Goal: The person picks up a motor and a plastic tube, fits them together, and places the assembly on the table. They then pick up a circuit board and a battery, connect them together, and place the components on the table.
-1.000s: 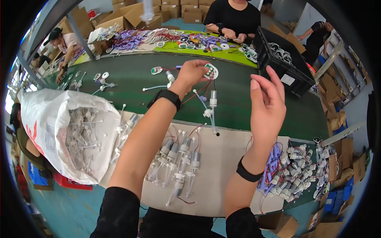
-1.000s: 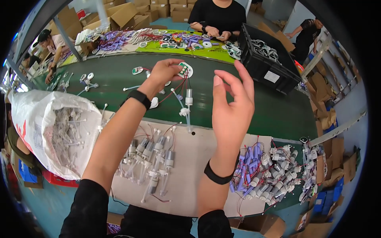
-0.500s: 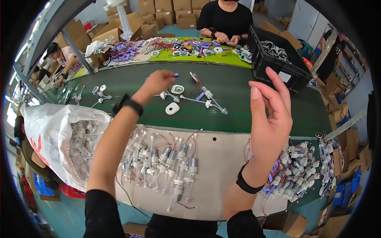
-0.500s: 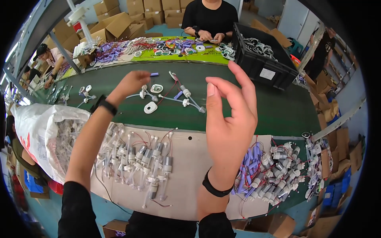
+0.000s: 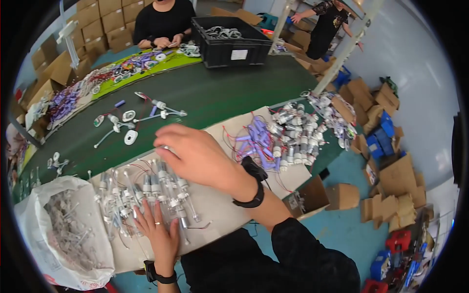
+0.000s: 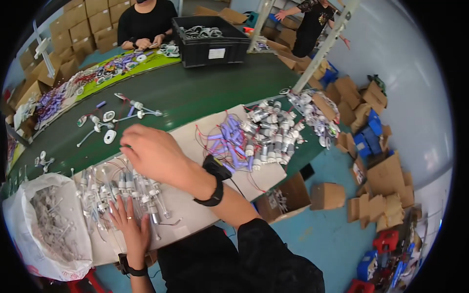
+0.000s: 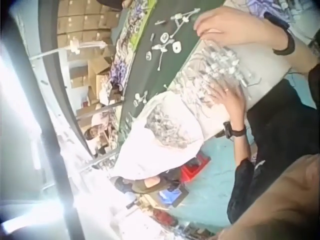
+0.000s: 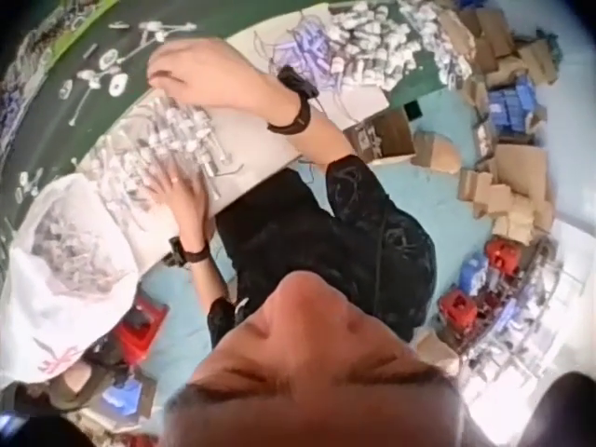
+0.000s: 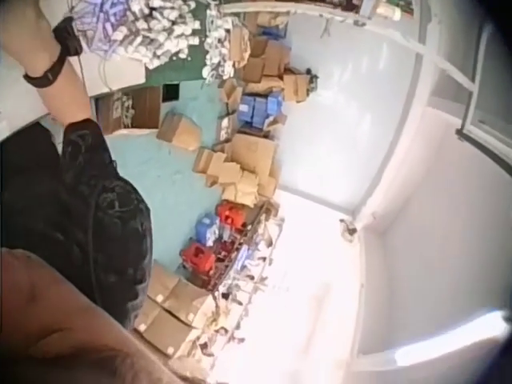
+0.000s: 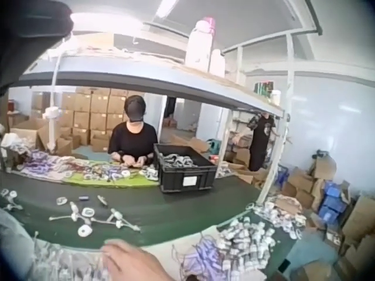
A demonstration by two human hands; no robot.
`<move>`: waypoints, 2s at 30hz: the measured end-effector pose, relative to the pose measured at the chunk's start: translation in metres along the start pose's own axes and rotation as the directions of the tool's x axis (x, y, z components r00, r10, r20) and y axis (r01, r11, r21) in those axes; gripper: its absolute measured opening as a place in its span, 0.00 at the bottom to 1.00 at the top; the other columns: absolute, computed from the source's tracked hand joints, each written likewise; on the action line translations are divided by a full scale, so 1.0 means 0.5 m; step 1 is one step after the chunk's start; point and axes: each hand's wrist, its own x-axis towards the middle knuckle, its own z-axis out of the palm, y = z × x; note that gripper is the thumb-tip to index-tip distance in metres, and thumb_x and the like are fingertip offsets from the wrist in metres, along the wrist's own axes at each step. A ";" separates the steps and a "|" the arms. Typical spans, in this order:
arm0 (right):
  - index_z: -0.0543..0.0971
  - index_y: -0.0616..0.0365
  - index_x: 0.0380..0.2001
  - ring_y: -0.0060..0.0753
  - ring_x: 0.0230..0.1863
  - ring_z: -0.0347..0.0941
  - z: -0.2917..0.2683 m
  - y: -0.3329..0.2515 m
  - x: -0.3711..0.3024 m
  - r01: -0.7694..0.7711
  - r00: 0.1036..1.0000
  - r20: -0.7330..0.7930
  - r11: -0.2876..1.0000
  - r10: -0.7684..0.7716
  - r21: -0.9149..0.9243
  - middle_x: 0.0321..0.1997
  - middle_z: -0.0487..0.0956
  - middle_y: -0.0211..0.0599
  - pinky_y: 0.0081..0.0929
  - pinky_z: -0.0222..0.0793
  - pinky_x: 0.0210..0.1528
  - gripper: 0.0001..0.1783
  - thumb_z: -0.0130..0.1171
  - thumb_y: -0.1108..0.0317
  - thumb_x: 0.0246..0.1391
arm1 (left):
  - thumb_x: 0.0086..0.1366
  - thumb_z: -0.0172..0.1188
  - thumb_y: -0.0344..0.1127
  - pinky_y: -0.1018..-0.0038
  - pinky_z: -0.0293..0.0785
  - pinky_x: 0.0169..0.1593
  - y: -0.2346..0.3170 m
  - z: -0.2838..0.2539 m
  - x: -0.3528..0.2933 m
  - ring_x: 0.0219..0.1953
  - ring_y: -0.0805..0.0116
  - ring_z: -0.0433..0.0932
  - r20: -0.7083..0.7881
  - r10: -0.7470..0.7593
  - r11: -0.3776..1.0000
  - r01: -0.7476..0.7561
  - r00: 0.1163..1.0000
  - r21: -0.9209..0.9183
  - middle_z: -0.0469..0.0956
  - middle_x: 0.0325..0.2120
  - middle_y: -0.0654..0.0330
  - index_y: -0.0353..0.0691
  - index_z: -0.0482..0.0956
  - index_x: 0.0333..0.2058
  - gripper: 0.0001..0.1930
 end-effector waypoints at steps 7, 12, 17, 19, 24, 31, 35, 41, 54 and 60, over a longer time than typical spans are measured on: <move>0.80 0.61 0.43 0.44 0.39 0.80 -0.180 0.127 -0.203 -0.387 0.919 -0.086 0.846 0.384 -0.367 0.43 0.81 0.46 0.33 0.76 0.41 0.12 0.60 0.69 0.57 | 0.61 0.63 0.44 0.40 0.28 0.71 -0.011 0.021 -0.025 0.74 0.36 0.37 -0.070 -0.061 0.992 0.068 0.996 0.106 0.46 0.73 0.47 0.39 0.60 0.68 0.39; 0.80 0.60 0.44 0.48 0.39 0.79 -0.396 0.195 -0.353 -0.721 0.690 -0.538 0.384 0.485 -0.577 0.41 0.79 0.48 0.37 0.75 0.43 0.15 0.64 0.68 0.53 | 0.62 0.61 0.45 0.40 0.29 0.71 -0.018 0.019 -0.029 0.74 0.36 0.38 -0.078 -0.056 0.995 0.062 0.995 0.078 0.46 0.73 0.47 0.39 0.61 0.67 0.37; 0.79 0.62 0.43 0.53 0.43 0.77 -0.434 0.247 -0.432 -0.786 0.581 -0.528 0.257 0.619 -0.563 0.42 0.79 0.50 0.41 0.73 0.47 0.20 0.67 0.61 0.50 | 0.65 0.59 0.47 0.40 0.31 0.71 -0.018 0.018 -0.025 0.74 0.37 0.39 -0.072 -0.062 0.995 0.067 0.995 0.077 0.47 0.73 0.47 0.40 0.61 0.67 0.36; 0.79 0.62 0.44 0.54 0.44 0.77 -0.417 0.262 -0.434 -0.761 0.606 -0.557 0.210 0.568 -0.614 0.42 0.79 0.51 0.41 0.73 0.48 0.21 0.67 0.60 0.50 | 0.65 0.59 0.47 0.40 0.31 0.71 -0.021 0.016 -0.025 0.74 0.37 0.39 -0.088 -0.047 0.995 0.055 0.995 0.086 0.47 0.73 0.48 0.41 0.61 0.68 0.35; 0.79 0.60 0.48 0.53 0.50 0.77 -0.378 0.266 -0.348 -0.460 0.877 -0.288 0.500 0.383 -0.734 0.47 0.80 0.48 0.40 0.72 0.52 0.20 0.67 0.68 0.50 | 0.65 0.59 0.45 0.41 0.31 0.72 -0.019 0.014 -0.021 0.74 0.39 0.40 -0.078 -0.063 0.995 0.068 0.995 0.069 0.48 0.73 0.49 0.43 0.60 0.68 0.35; 0.78 0.59 0.48 0.53 0.50 0.75 -0.252 0.404 -0.288 -0.559 0.765 -0.162 0.519 0.623 -0.646 0.47 0.79 0.47 0.43 0.72 0.52 0.22 0.68 0.71 0.48 | 0.64 0.61 0.46 0.40 0.32 0.71 -0.016 0.013 -0.021 0.74 0.37 0.40 -0.075 -0.069 0.995 0.073 0.995 0.063 0.49 0.73 0.49 0.40 0.61 0.67 0.36; 0.76 0.58 0.51 0.50 0.46 0.76 -0.304 0.454 -0.299 -0.709 0.651 -0.204 0.489 0.731 -0.508 0.45 0.79 0.48 0.39 0.72 0.47 0.23 0.66 0.69 0.51 | 0.63 0.62 0.38 0.42 0.30 0.72 -0.010 0.014 -0.019 0.74 0.41 0.40 -0.082 -0.065 0.996 0.069 0.994 0.051 0.48 0.73 0.50 0.43 0.60 0.68 0.36; 0.69 0.64 0.58 0.25 0.38 0.74 -0.343 0.459 -0.310 -0.859 0.511 -0.226 0.505 0.829 -0.087 0.39 0.77 0.31 0.22 0.72 0.39 0.20 0.54 0.69 0.65 | 0.63 0.62 0.39 0.42 0.30 0.72 -0.016 0.020 -0.021 0.74 0.41 0.40 -0.108 -0.054 0.997 0.059 0.993 0.052 0.50 0.72 0.50 0.43 0.60 0.68 0.36; 0.79 0.58 0.50 0.19 0.36 0.71 -0.356 0.321 -0.209 -0.813 0.582 -0.036 0.580 0.812 -0.053 0.33 0.76 0.23 0.20 0.70 0.42 0.17 0.59 0.66 0.60 | 0.63 0.63 0.44 0.42 0.32 0.72 -0.013 0.012 -0.020 0.74 0.39 0.42 -0.089 -0.068 0.996 0.073 0.994 0.051 0.50 0.72 0.49 0.42 0.61 0.67 0.36; 0.75 0.55 0.57 0.19 0.39 0.71 -0.315 0.248 -0.175 -0.745 0.651 0.259 0.666 0.714 0.037 0.43 0.78 0.26 0.22 0.69 0.44 0.24 0.59 0.73 0.56 | 0.63 0.63 0.38 0.45 0.30 0.73 -0.013 0.009 -0.021 0.74 0.43 0.40 -0.083 -0.094 0.995 0.096 0.992 0.022 0.50 0.72 0.52 0.42 0.62 0.67 0.35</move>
